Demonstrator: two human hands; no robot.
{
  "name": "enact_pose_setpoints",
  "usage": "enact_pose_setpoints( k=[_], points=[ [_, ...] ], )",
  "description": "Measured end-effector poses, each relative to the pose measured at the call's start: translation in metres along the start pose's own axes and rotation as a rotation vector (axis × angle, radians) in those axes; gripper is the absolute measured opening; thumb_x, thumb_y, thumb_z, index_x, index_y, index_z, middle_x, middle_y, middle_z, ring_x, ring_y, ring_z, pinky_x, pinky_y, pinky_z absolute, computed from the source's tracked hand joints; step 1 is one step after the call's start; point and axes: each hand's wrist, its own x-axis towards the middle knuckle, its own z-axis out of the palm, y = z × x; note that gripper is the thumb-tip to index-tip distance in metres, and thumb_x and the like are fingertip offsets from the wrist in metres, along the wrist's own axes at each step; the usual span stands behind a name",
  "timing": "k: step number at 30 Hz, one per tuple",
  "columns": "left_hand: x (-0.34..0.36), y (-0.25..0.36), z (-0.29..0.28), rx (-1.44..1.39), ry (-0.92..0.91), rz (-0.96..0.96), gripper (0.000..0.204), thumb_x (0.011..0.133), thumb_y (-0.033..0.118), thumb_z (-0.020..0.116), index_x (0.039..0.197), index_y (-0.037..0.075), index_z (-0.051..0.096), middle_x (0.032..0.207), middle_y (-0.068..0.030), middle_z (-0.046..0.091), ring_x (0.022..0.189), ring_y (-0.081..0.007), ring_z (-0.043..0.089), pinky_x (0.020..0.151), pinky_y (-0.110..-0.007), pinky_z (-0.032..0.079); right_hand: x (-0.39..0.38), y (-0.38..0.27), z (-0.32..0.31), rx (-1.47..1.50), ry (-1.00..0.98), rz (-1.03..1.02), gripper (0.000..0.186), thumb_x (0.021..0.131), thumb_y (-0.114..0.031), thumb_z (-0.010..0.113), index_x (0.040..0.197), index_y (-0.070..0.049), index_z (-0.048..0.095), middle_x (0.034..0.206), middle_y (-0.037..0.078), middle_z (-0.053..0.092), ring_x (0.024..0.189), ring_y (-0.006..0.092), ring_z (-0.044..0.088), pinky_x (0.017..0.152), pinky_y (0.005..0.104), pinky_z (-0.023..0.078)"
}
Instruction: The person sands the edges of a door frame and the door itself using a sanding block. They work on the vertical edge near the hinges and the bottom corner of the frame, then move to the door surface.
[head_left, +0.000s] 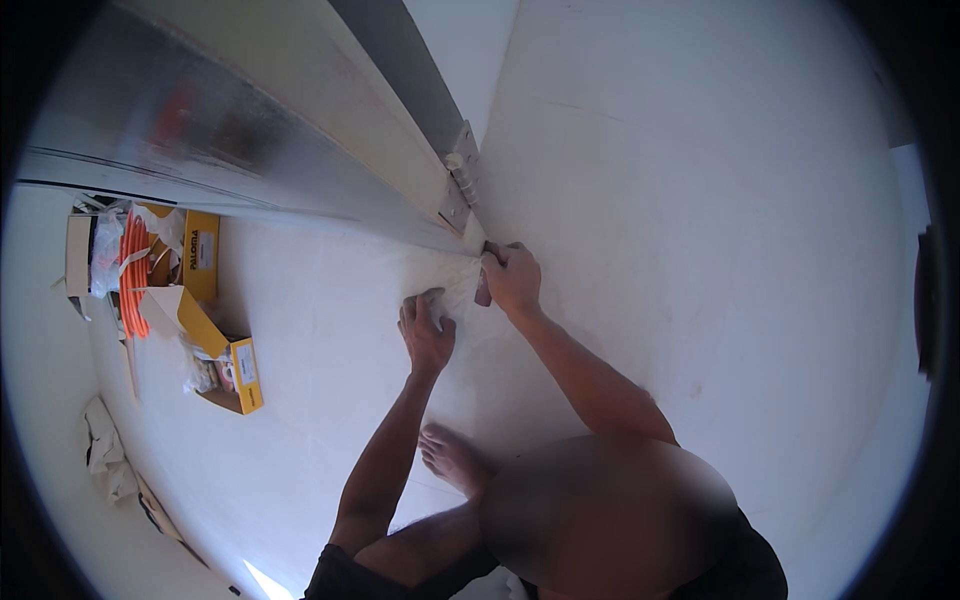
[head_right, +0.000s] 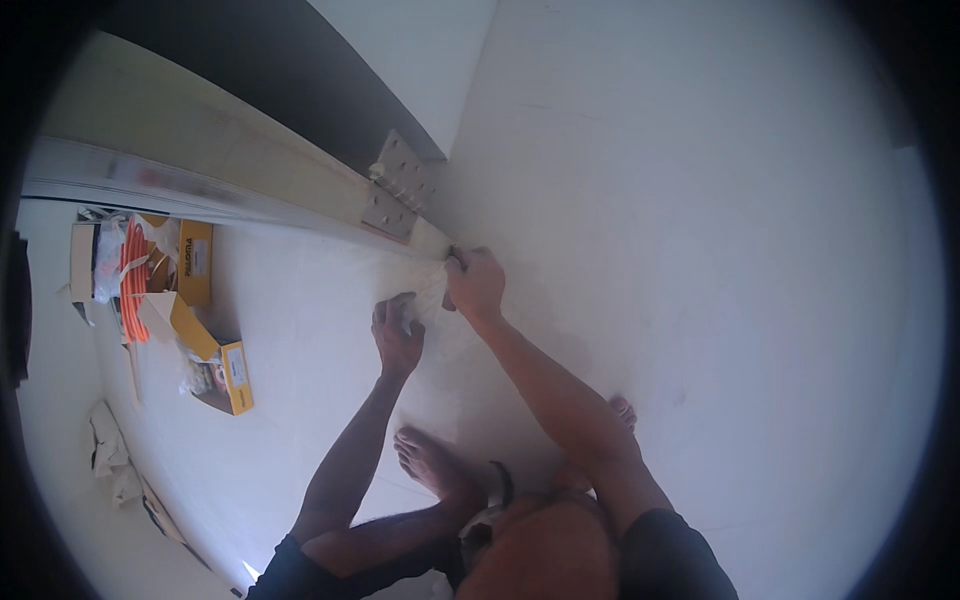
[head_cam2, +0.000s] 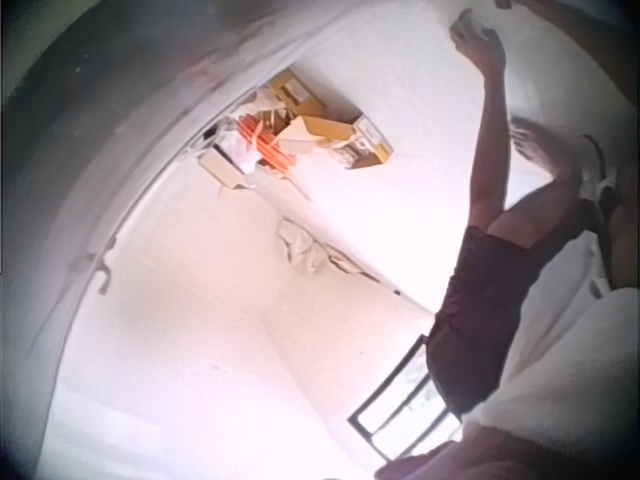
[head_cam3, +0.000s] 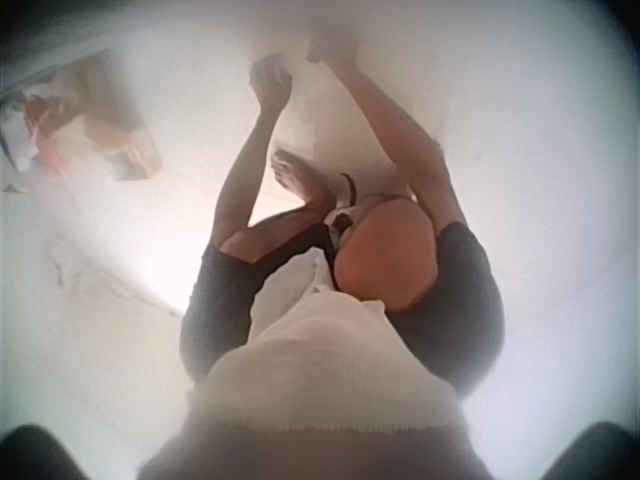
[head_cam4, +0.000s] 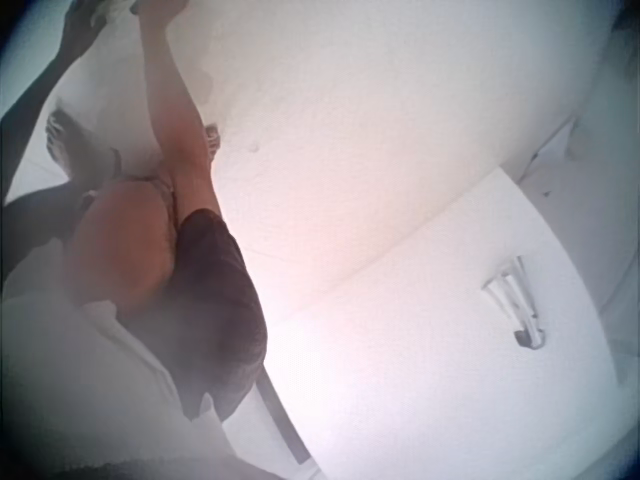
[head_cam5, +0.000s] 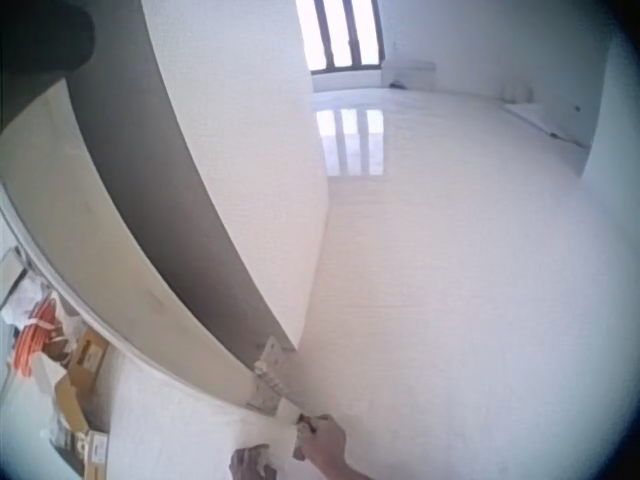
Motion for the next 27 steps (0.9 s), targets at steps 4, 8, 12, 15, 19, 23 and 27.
enact_pose_setpoints(
  k=[4,8,12,15,19,23,27],
  points=[
    [-0.002,-0.002,0.002,0.036,0.019,-0.022,0.052,0.074,0.008,0.062,0.125,0.014,0.058,0.114,-0.0130,0.054,0.112,-0.0358,0.050,0.095,-0.050,0.040,-0.002,-0.014,-0.008,-0.006,-0.062,-0.034,0.024,0.082,-0.015,0.062,0.094,0.001,0.076,0.089,0.019,0.068,0.089,0.0345,0.065,0.082,0.0443,0.051],
    [0.000,0.001,0.002,0.033,0.006,-0.048,0.053,0.073,0.008,0.062,0.125,0.014,0.057,0.115,-0.0139,0.053,0.113,-0.0369,0.049,0.095,-0.051,0.039,-0.004,-0.022,-0.012,0.042,-0.061,-0.052,0.021,0.081,-0.011,0.063,0.091,0.002,0.075,0.089,0.018,0.067,0.087,0.0334,0.065,0.079,0.0431,0.051],
    [0.000,0.003,0.002,0.064,0.010,-0.044,0.054,0.072,0.007,0.062,0.126,0.014,0.057,0.116,-0.0142,0.052,0.113,-0.0370,0.049,0.095,-0.051,0.039,-0.007,-0.032,-0.015,0.167,-0.067,-0.036,0.019,0.080,-0.008,0.064,0.091,0.003,0.074,0.087,0.017,0.065,0.084,0.0322,0.065,0.075,0.0418,0.051],
    [0.000,-0.003,0.007,0.070,0.032,-0.053,0.054,0.072,0.008,0.062,0.125,0.015,0.057,0.116,-0.0143,0.052,0.113,-0.0372,0.049,0.095,-0.051,0.039,-0.008,-0.037,-0.017,0.163,-0.049,-0.088,0.017,0.080,-0.008,0.065,0.090,0.003,0.073,0.086,0.017,0.064,0.081,0.0321,0.064,0.072,0.0417,0.051],
    [0.001,0.003,0.006,0.061,-0.004,-0.061,0.053,0.072,0.009,0.062,0.125,0.012,0.055,0.116,-0.0153,0.051,0.113,-0.0376,0.048,0.094,-0.052,0.038,-0.008,-0.044,-0.024,0.124,-0.014,-0.177,0.016,0.080,-0.007,0.065,0.089,0.004,0.073,0.086,0.016,0.062,0.077,0.0323,0.063,0.069,0.0416,0.050],
    [0.001,0.003,0.007,0.082,0.005,-0.061,0.054,0.072,0.009,0.062,0.125,0.012,0.055,0.116,-0.0151,0.051,0.113,-0.0370,0.048,0.095,-0.051,0.038,-0.015,-0.059,-0.031,0.181,-0.031,-0.145,0.017,0.082,-0.007,0.066,0.093,0.004,0.072,0.088,0.015,0.062,0.078,0.0301,0.064,0.070,0.0408,0.051],
    [0.000,0.000,0.006,0.069,0.003,-0.094,0.053,0.073,0.008,0.062,0.125,0.015,0.057,0.116,-0.0139,0.052,0.114,-0.0365,0.049,0.095,-0.050,0.039,-0.025,-0.091,-0.058,0.393,-0.150,-0.108,0.019,0.087,-0.010,0.065,0.100,0.004,0.072,0.094,0.011,0.063,0.084,0.0223,0.065,0.072,0.0370,0.052]
  ],
)
